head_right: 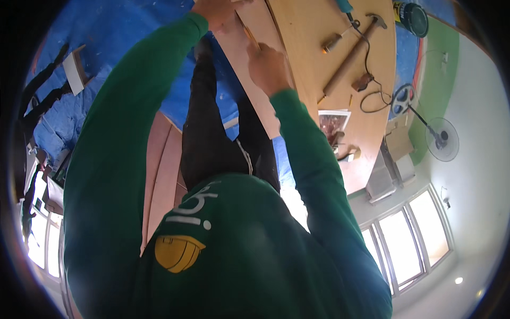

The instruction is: The person measures a curved wooden structure and a flat wooden board using a tape measure. They then use a utility knife to cut the board along a marked line. The person is kneeling on a blue protective sheet during the process.

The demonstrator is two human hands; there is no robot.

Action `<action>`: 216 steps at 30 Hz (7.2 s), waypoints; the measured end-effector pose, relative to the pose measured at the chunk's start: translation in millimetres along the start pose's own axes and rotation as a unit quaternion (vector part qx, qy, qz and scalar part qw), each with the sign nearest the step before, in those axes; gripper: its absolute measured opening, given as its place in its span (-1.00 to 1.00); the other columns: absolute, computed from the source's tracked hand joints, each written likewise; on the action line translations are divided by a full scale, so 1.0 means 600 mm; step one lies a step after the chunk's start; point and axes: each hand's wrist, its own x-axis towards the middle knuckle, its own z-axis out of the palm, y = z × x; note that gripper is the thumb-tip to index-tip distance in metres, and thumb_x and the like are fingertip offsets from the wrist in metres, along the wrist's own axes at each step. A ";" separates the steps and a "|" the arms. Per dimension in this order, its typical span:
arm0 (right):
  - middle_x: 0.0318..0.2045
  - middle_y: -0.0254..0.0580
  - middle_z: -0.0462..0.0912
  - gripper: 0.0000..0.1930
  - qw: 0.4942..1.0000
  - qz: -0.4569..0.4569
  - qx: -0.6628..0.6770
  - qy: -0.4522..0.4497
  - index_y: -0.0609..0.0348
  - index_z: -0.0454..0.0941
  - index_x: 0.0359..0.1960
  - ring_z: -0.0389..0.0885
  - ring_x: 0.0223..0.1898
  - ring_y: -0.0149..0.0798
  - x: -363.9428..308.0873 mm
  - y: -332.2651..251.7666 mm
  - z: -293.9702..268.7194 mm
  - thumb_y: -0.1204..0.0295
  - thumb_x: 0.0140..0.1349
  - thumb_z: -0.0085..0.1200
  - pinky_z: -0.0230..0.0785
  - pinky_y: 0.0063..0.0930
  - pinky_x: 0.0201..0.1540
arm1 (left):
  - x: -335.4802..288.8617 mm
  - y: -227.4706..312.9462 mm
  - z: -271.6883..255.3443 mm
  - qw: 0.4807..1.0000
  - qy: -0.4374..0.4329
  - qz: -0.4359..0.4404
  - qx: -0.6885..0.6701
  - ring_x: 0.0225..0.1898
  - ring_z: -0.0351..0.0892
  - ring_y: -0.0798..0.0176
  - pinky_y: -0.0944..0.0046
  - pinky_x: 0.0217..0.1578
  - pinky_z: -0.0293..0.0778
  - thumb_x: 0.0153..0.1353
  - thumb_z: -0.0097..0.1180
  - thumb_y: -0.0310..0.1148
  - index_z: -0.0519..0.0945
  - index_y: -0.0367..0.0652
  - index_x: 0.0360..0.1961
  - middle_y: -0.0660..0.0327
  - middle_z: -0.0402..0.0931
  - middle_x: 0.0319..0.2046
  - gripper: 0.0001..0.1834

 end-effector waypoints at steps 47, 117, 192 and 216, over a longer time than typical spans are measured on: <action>-0.25 0.29 0.71 -0.66 0.957 0.250 0.135 -0.067 0.30 0.60 0.07 0.69 -0.36 0.29 -0.255 -0.044 -0.114 0.31 0.54 -0.12 0.55 -0.01 -0.34 | 0.006 -0.018 0.008 1.000 0.004 -0.011 0.002 0.66 -0.26 -0.06 -0.40 0.53 -0.16 -0.13 0.59 0.04 0.12 0.51 0.59 0.12 -0.21 0.66 0.24; -0.38 0.31 0.68 -0.60 0.967 0.186 0.175 0.012 0.26 0.65 0.06 0.73 -0.28 0.28 -0.168 0.067 0.042 0.17 0.50 0.00 0.56 -0.05 -0.25 | 0.033 -0.007 0.032 0.999 0.046 0.015 -0.025 0.65 -0.25 -0.16 -0.46 0.50 -0.07 -0.10 0.60 -0.09 0.16 0.45 0.58 0.03 -0.18 0.65 0.20; -0.61 -0.02 0.58 -0.59 0.917 0.335 0.177 -0.120 0.27 0.58 0.20 0.68 -0.53 -0.04 -0.467 -0.068 -0.222 0.23 0.56 -0.09 0.48 -0.24 -0.44 | 0.019 -0.018 0.026 1.000 0.001 -0.011 0.010 0.67 -0.35 -0.08 -0.44 0.52 -0.16 -0.07 0.59 -0.08 0.04 0.48 0.61 0.08 -0.27 0.66 0.26; -0.07 0.18 0.70 -0.54 0.998 0.006 0.035 -0.058 0.24 0.45 0.34 0.74 -0.30 0.11 -0.394 0.026 -0.118 0.53 0.40 0.01 0.58 -0.09 -0.26 | 0.005 -0.029 0.042 1.000 0.022 -0.013 -0.016 0.66 -0.29 -0.12 -0.47 0.51 -0.14 -0.02 0.54 -0.09 0.11 0.46 0.60 0.06 -0.22 0.65 0.17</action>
